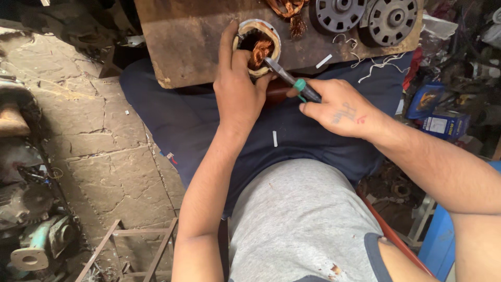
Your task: The person removes copper wire from a cylindrical motor stator by hand and with pliers. They pull out tangled wire bundles, cut remaining strands, and rotate the stator to access different sections.
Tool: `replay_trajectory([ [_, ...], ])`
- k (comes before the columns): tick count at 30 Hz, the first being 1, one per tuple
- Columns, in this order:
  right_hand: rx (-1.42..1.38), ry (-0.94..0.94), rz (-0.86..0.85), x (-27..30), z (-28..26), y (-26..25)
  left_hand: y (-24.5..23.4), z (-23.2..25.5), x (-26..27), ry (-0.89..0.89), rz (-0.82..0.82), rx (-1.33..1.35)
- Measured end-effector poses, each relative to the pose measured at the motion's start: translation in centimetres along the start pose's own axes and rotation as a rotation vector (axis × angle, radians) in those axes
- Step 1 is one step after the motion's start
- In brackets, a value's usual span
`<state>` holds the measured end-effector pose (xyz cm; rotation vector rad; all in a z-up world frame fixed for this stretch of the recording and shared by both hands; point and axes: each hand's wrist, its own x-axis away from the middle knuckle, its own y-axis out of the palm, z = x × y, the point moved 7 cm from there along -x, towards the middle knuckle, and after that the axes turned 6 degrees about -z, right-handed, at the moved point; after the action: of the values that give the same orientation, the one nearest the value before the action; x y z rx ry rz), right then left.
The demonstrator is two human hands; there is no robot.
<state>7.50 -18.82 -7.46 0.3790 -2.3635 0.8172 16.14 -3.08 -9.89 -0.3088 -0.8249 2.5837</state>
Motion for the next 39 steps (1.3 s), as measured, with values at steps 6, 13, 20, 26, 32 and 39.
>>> replay_trajectory([
  [6, 0.017, -0.123, 0.044, -1.0, -1.1, 0.4, -0.5, -0.4, -0.6, 0.058, -0.03, -0.018],
  [13, -0.036, -0.2, 0.022, -2.6, 1.2, 2.1, -0.5, -0.4, -0.9, 0.068, -0.067, -0.004],
  [20, -0.29, -0.167, -0.01, -3.9, 3.5, 2.6, -1.0, -0.6, -2.0, 0.054, -0.091, 0.057],
  [26, -0.63, -0.249, -0.216, -4.8, 3.6, 5.0, -1.0, -0.7, -2.3, 0.088, -0.12, 0.05],
  [32, -0.484, 0.011, -0.151, -5.7, 5.4, 6.2, -1.0, -0.6, -2.6, 0.065, -0.19, 0.024],
  [39, -0.141, -0.249, 0.341, -6.1, 4.9, 5.1, -0.8, -0.3, -2.9, 0.099, -0.19, -0.023],
])
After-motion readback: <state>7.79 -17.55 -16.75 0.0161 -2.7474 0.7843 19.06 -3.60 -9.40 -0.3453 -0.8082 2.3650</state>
